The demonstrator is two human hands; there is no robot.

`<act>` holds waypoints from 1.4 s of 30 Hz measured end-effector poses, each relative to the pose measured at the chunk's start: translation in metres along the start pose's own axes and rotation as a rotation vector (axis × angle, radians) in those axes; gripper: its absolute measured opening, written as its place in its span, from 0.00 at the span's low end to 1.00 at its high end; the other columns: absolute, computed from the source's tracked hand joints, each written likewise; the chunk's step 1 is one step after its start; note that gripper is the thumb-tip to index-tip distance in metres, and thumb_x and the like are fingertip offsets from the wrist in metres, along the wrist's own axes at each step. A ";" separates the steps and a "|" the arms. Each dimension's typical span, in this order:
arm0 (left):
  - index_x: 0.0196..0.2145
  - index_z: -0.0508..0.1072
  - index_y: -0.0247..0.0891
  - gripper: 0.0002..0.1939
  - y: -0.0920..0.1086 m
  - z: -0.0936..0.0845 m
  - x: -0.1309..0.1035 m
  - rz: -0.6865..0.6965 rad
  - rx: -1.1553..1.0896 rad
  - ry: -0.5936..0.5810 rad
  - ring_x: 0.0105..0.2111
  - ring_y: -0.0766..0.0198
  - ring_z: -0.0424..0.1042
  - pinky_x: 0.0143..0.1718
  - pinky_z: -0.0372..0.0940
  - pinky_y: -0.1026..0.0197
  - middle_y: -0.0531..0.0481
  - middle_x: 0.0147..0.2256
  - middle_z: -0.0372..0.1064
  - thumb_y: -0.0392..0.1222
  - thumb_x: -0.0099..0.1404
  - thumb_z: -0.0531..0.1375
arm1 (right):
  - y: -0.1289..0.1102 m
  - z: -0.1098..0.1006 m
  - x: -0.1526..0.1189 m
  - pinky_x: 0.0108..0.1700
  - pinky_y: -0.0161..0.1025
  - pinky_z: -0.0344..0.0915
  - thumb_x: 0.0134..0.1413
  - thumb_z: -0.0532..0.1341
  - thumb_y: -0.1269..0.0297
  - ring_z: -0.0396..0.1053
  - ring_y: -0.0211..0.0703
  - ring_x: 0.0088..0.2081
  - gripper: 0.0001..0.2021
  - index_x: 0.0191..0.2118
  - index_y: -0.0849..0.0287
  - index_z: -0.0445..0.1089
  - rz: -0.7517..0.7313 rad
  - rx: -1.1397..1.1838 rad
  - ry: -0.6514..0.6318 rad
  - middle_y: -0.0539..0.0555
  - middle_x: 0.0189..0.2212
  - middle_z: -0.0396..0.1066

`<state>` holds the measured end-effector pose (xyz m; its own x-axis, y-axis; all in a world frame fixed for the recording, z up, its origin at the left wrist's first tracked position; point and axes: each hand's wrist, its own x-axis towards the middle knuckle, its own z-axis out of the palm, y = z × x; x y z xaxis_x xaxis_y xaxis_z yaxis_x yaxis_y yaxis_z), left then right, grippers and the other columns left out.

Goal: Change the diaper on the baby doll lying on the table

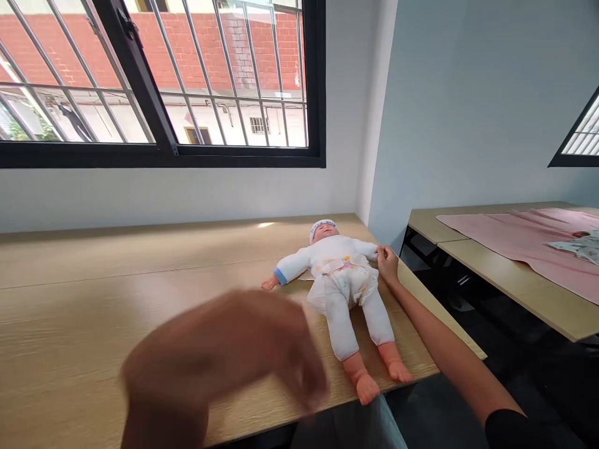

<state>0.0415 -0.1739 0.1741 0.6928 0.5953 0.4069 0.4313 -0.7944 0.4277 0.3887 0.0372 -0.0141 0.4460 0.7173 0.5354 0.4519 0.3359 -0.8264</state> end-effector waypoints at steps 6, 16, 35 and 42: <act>0.36 0.75 0.39 0.12 -0.070 0.025 0.113 -0.285 0.022 -0.070 0.35 0.61 0.74 0.37 0.69 0.58 0.48 0.37 0.76 0.44 0.63 0.54 | -0.040 -0.002 0.004 0.38 0.39 0.63 0.50 0.60 0.50 0.66 0.44 0.34 0.13 0.30 0.55 0.68 -0.032 0.278 -0.322 0.52 0.31 0.71; 0.27 0.64 0.40 0.11 -0.101 0.096 0.126 -0.290 0.165 0.075 0.35 0.58 0.67 0.36 0.61 0.58 0.50 0.32 0.68 0.46 0.63 0.59 | -0.073 -0.010 -0.012 0.37 0.37 0.61 0.47 0.69 0.55 0.63 0.39 0.34 0.16 0.40 0.56 0.71 -0.199 0.162 -0.650 0.49 0.32 0.66; 0.22 0.57 0.41 0.10 -0.097 0.064 0.123 -0.565 0.279 0.174 0.26 0.62 0.62 0.26 0.49 0.61 0.54 0.23 0.62 0.38 0.58 0.56 | -0.060 0.001 -0.011 0.35 0.36 0.65 0.50 0.63 0.59 0.66 0.38 0.31 0.10 0.37 0.58 0.68 -0.108 0.303 -0.484 0.49 0.29 0.68; 0.23 0.58 0.40 0.09 -0.088 0.079 0.124 -0.426 0.185 0.098 0.26 0.64 0.62 0.28 0.53 0.62 0.54 0.25 0.63 0.34 0.59 0.53 | -0.056 0.002 -0.010 0.30 0.35 0.62 0.48 0.63 0.59 0.64 0.37 0.28 0.11 0.37 0.58 0.68 -0.046 0.328 -0.468 0.49 0.29 0.66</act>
<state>0.1353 -0.0394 0.1236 0.3783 0.8742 0.3044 0.7672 -0.4801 0.4253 0.3572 0.0123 0.0268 0.0081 0.8664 0.4993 0.1658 0.4912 -0.8551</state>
